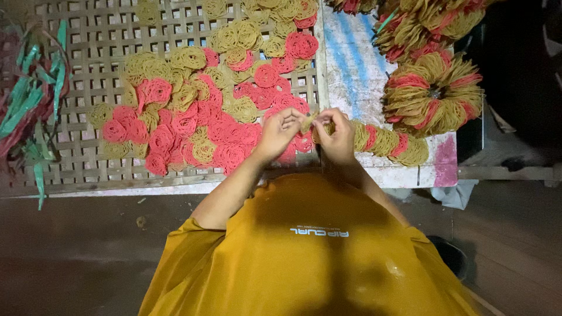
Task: The person repeatedly picks up small circular woven items from a plastic tray and ties them together using thin strips of material. They form a larger bundle and place it on the table. The person then gathers more circular items and continues tying them into a bundle.
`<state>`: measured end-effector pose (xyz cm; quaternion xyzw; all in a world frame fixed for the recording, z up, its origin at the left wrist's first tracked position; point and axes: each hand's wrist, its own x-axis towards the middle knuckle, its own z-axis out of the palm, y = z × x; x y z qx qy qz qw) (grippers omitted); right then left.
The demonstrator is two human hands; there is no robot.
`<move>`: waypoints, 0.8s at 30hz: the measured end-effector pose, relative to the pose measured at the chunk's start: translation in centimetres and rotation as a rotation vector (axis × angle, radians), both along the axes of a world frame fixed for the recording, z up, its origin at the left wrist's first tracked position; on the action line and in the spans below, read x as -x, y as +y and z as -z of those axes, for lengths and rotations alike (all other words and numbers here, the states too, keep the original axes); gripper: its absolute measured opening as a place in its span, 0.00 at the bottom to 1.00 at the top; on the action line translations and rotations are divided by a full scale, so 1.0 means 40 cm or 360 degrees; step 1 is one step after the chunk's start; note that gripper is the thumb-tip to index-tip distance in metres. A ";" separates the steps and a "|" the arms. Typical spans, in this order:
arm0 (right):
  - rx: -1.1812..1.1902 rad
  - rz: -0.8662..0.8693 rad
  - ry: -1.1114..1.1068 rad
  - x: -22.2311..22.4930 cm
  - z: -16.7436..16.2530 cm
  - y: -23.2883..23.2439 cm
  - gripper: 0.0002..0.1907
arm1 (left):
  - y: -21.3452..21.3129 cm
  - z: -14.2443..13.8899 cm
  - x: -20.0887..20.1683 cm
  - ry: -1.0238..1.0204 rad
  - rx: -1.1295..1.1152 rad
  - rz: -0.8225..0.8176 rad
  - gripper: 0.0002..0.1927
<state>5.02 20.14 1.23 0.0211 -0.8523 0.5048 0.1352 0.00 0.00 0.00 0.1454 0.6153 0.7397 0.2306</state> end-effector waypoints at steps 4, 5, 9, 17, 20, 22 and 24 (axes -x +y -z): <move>0.0128 -0.0060 0.0052 -0.014 -0.135 -0.033 0.17 | 0.023 -0.137 -0.007 -0.0069 -0.0001 -0.0185 0.15; -0.0008 -0.0078 0.0038 -0.020 -0.162 -0.030 0.13 | 0.030 -0.163 -0.011 -0.0070 0.0088 -0.0201 0.14; -0.0427 -0.0159 0.0419 -0.018 -0.231 0.010 0.16 | 0.049 -0.225 -0.023 0.0249 0.0358 -0.0405 0.10; 0.0319 -0.0074 0.0055 -0.035 -0.197 -0.036 0.11 | 0.046 -0.255 -0.052 0.0375 0.0371 -0.0330 0.08; 0.0449 0.0040 -0.0093 -0.040 -0.176 -0.037 0.04 | 0.003 -0.251 -0.026 0.0562 0.0522 -0.0351 0.11; 0.0434 0.0081 -0.0111 -0.046 -0.174 -0.026 0.03 | -0.070 -0.241 0.000 0.0774 0.0849 -0.0551 0.15; 0.0497 0.0077 -0.0105 -0.045 -0.178 -0.023 0.03 | -0.154 -0.230 0.031 0.0978 0.1424 -0.0862 0.22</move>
